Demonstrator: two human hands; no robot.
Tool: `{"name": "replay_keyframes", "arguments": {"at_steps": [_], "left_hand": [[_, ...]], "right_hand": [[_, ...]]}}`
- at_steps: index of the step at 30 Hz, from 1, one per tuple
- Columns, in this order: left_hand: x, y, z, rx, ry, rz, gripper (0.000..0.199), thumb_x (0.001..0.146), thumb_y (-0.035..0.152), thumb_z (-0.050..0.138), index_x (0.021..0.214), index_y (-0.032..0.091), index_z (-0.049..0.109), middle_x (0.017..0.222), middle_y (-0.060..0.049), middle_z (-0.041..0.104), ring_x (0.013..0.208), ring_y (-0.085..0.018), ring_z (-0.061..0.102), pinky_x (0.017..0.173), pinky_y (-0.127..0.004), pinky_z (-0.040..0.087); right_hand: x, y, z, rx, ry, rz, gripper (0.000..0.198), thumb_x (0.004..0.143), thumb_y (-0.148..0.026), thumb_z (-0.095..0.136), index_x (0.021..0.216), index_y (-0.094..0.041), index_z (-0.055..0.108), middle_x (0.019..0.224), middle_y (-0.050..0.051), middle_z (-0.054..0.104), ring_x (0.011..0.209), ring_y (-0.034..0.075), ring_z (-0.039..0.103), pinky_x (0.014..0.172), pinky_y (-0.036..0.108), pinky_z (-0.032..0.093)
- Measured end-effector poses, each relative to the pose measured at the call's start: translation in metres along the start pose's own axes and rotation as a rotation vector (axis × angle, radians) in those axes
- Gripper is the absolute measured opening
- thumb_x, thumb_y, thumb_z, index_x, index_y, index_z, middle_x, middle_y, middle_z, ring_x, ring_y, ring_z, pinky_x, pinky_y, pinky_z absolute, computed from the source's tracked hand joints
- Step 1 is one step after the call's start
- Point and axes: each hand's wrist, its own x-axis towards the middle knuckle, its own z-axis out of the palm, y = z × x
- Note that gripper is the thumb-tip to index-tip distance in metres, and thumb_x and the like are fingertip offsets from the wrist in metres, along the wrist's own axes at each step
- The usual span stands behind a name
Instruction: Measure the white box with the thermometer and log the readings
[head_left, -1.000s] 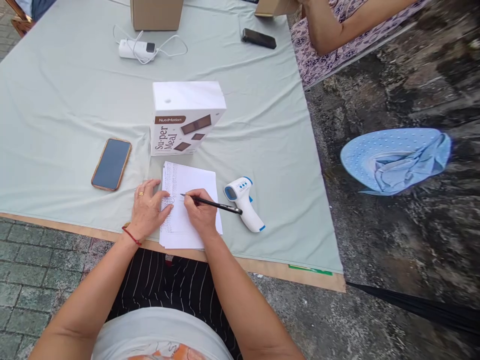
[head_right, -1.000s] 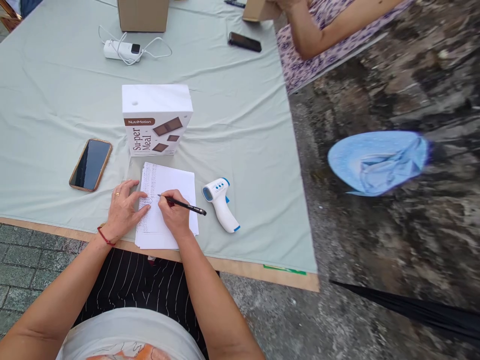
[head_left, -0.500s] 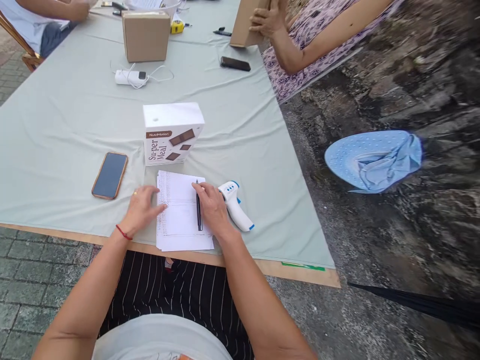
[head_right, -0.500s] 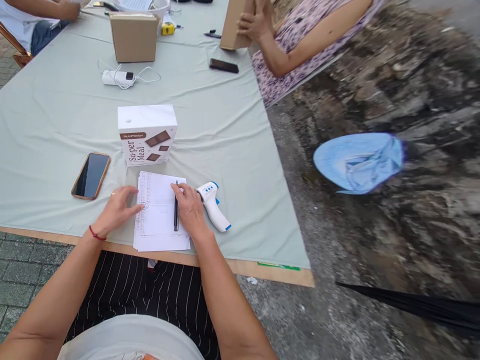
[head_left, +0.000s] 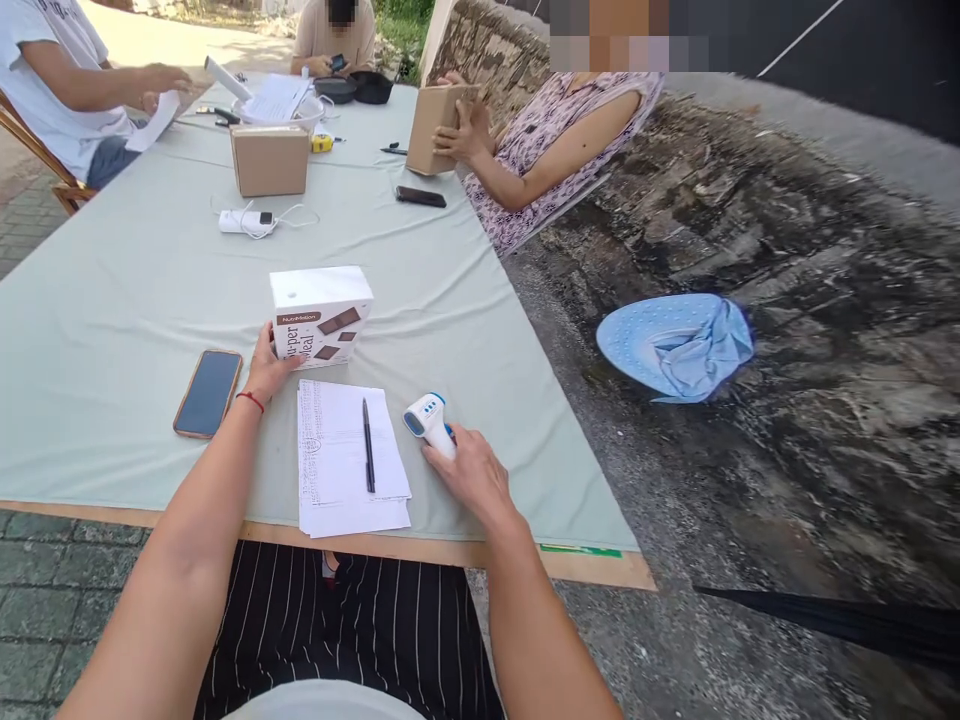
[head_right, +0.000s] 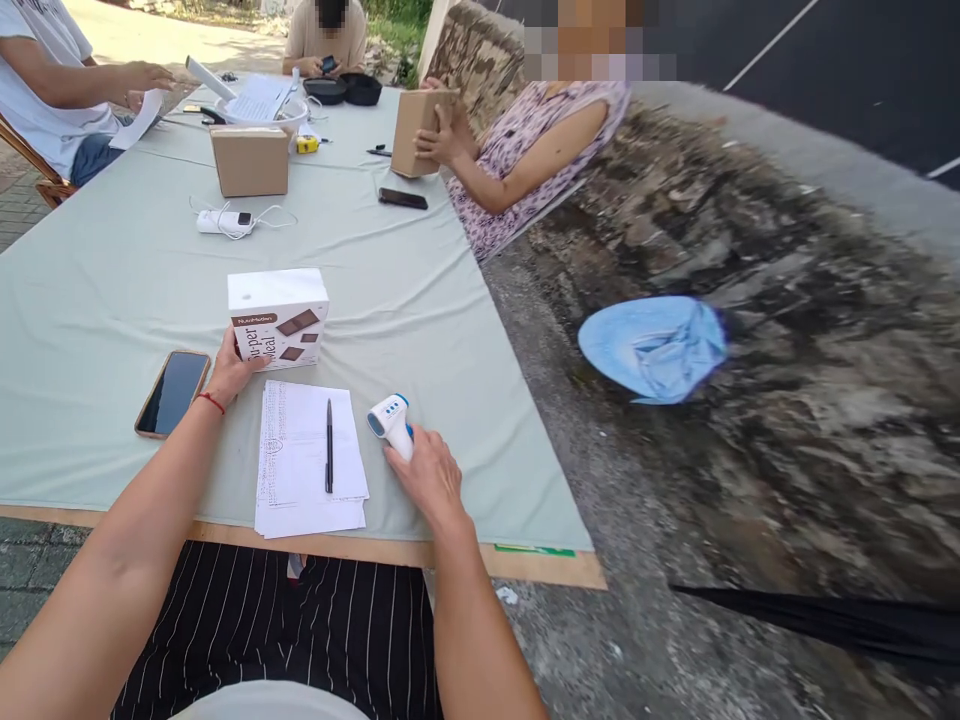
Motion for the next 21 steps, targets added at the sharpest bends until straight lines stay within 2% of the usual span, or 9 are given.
{"name": "replay_keyframes", "arguments": {"at_steps": [2,4,8,11,15,21], "left_hand": [[-0.004,0.003,-0.002,-0.078,-0.021,-0.005,0.064,0.074,0.045,0.072,0.127,0.018,0.049,0.124,-0.013,0.064,0.112,-0.025,0.063,0.097,-0.04,0.052],[-0.01,0.004,-0.004,-0.045,-0.009,0.032,0.054,0.082,0.051,0.063,0.123,0.018,0.052,0.123,-0.012,0.065,0.111,-0.024,0.062,0.098,-0.04,0.05],[-0.019,-0.003,-0.002,0.261,0.062,0.097,0.055,0.092,0.06,0.043,0.125,0.017,0.055,0.117,-0.015,0.066,0.112,-0.028,0.059,0.101,-0.047,0.045],[-0.021,-0.009,0.0,0.364,0.084,0.085,0.063,0.095,0.063,0.031,0.13,0.015,0.053,0.119,-0.017,0.065,0.115,-0.029,0.058,0.102,-0.049,0.043],[-0.02,-0.01,0.001,0.346,0.084,0.116,0.066,0.097,0.065,0.022,0.135,0.019,0.051,0.127,-0.014,0.063,0.119,-0.028,0.057,0.104,-0.046,0.042],[-0.021,-0.01,0.003,0.342,0.079,0.125,0.071,0.096,0.068,0.02,0.131,0.017,0.055,0.125,-0.015,0.065,0.118,-0.03,0.058,0.102,-0.047,0.043]], "right_hand": [[0.003,-0.007,-0.004,0.178,-0.023,0.028,0.035,0.072,-0.046,0.065,0.097,-0.022,0.067,0.086,0.007,0.063,0.08,0.024,0.057,0.067,0.034,0.044],[0.006,-0.028,-0.008,0.442,-0.034,0.053,0.035,0.07,-0.049,0.064,0.091,-0.021,0.066,0.079,0.003,0.062,0.072,0.02,0.055,0.064,0.031,0.043],[0.016,-0.095,-0.013,0.927,-0.142,0.073,0.032,0.073,-0.052,0.061,0.07,-0.021,0.057,0.059,-0.003,0.049,0.056,0.013,0.044,0.054,0.027,0.038],[0.028,-0.144,-0.008,1.18,-0.169,0.035,0.032,0.072,-0.05,0.065,0.065,-0.021,0.052,0.057,-0.004,0.048,0.053,0.011,0.043,0.051,0.025,0.036],[0.046,-0.18,0.01,1.312,-0.215,0.021,0.033,0.071,-0.051,0.066,0.066,-0.022,0.05,0.055,-0.005,0.045,0.051,0.01,0.039,0.05,0.025,0.034],[0.054,-0.186,0.032,1.238,-0.186,-0.032,0.036,0.072,-0.056,0.065,0.078,-0.021,0.059,0.066,-0.002,0.056,0.068,0.015,0.051,0.062,0.026,0.043]]}}
